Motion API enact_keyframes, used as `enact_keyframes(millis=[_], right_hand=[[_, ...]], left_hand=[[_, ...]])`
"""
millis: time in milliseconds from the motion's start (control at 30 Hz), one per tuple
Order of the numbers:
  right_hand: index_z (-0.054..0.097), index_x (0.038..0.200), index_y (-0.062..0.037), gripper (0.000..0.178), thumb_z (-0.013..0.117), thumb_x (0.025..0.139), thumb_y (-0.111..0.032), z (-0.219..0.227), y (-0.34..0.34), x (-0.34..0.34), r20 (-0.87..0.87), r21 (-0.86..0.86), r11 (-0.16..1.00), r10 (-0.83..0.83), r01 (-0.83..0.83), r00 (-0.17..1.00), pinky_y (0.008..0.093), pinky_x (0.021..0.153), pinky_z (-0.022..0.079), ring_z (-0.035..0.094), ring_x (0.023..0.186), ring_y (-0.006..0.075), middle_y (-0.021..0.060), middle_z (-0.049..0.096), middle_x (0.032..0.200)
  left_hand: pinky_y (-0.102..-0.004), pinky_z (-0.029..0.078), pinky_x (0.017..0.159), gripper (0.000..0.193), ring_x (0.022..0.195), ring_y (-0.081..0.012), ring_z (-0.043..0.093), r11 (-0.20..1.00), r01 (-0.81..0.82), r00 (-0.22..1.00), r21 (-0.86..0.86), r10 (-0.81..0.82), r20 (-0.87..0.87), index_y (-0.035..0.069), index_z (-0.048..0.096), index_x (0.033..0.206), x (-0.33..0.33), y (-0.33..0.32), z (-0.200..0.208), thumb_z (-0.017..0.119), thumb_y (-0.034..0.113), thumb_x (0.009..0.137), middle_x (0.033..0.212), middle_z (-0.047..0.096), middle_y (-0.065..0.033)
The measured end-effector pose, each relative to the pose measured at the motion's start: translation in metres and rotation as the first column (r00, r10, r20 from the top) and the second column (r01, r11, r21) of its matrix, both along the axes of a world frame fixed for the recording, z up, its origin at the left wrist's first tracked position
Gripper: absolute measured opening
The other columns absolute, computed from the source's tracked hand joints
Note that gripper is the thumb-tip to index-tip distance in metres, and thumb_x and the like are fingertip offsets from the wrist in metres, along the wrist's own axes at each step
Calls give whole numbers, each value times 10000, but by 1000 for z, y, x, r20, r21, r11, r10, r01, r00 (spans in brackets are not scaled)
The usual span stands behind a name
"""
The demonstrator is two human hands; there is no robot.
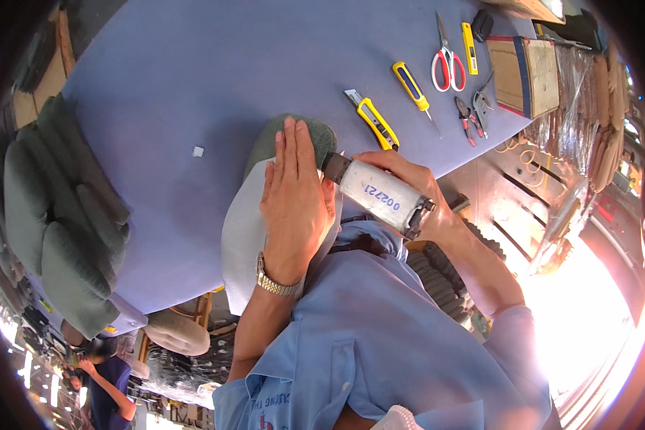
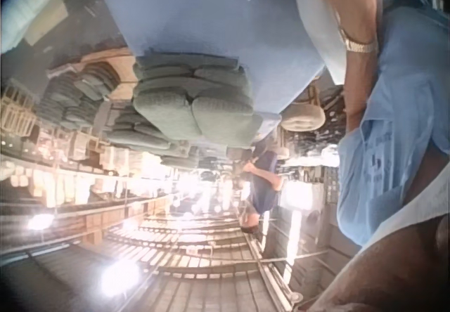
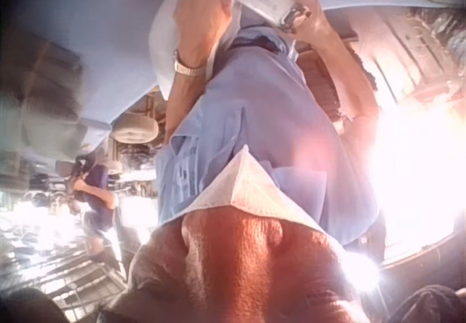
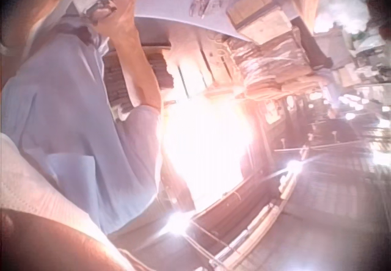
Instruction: The person assembles a cushion by folding and stapling fabric around foam using a staple gun, then trims excess fabric with a utility knife. The person repeats this process on multiple cushions at a workbench in a workshop.
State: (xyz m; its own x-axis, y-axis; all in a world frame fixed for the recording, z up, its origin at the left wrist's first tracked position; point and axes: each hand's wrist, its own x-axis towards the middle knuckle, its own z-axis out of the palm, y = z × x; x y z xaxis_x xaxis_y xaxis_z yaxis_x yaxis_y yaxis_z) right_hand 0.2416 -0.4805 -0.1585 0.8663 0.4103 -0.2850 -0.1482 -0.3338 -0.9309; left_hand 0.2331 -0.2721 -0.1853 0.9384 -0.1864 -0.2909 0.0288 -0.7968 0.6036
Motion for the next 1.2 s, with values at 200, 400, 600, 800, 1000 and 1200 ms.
enact_keyframes(millis=[200, 400, 600, 800, 1000, 1200], right_hand=[[591, 1351, 52, 628, 803, 810, -186, 3, 11, 7, -80, -15, 999, -36, 35, 996, 351, 934, 553, 708, 1085, 249, 172, 685, 1239], [606, 1337, 63, 622, 786, 856, -288, -15, 7, -5, 202, 74, 996, -70, 56, 977, 368, 929, 561, 719, 1073, 318, 206, 698, 1249], [606, 1370, 53, 805, 645, 907, -604, -18, 0, -21, 164, 185, 974, -163, 131, 973, 414, 979, 554, 701, 1150, 375, 238, 680, 1299], [595, 1404, 15, 790, 844, 672, -150, -21, 2, -17, 182, 165, 984, -95, 65, 979, 430, 1030, 547, 680, 1197, 375, 193, 671, 1357], [583, 1414, -9, 846, 848, 613, -70, -30, 1, -13, 186, 167, 985, -65, 34, 980, 404, 1054, 536, 673, 1213, 362, 176, 668, 1368], [608, 1344, -15, 738, 833, 643, -66, -8, 3, 2, 27, 84, 996, -6, 4, 1000, 399, 974, 558, 705, 1136, 347, 182, 695, 1289]], left_hand=[[-497, 446, 1145, 837, 1483, -389, 411, 1000, -1, 999, -14, 2, 41, -33, 272, 1592, 6, 8, -2, 674, 100, 870, 1631, 358, -237], [-496, 491, 1100, 796, 1433, -409, 470, 1000, 6, 997, 16, -7, 72, -51, 297, 1569, 2, 10, 0, 684, 125, 897, 1592, 405, -264], [-466, 541, 1033, 806, 1374, -435, 521, 999, 1, 1000, 47, -2, 28, -58, 278, 1569, -2, 12, 0, 677, 93, 885, 1576, 408, -287], [-470, 562, 993, 851, 1362, -445, 526, 999, -16, 1000, 31, 16, -7, -52, 263, 1576, 2, 8, 2, 673, 19, 834, 1567, 412, -298], [-456, 549, 1029, 862, 1408, -422, 491, 999, 20, 999, 40, -22, 36, -48, 274, 1576, -2, 9, 0, 664, -11, 808, 1564, 427, -280], [-454, 534, 1061, 835, 1416, -408, 488, 999, 12, 994, 40, -16, 110, -52, 314, 1558, 0, 2, -5, 661, -37, 798, 1544, 462, -261]])
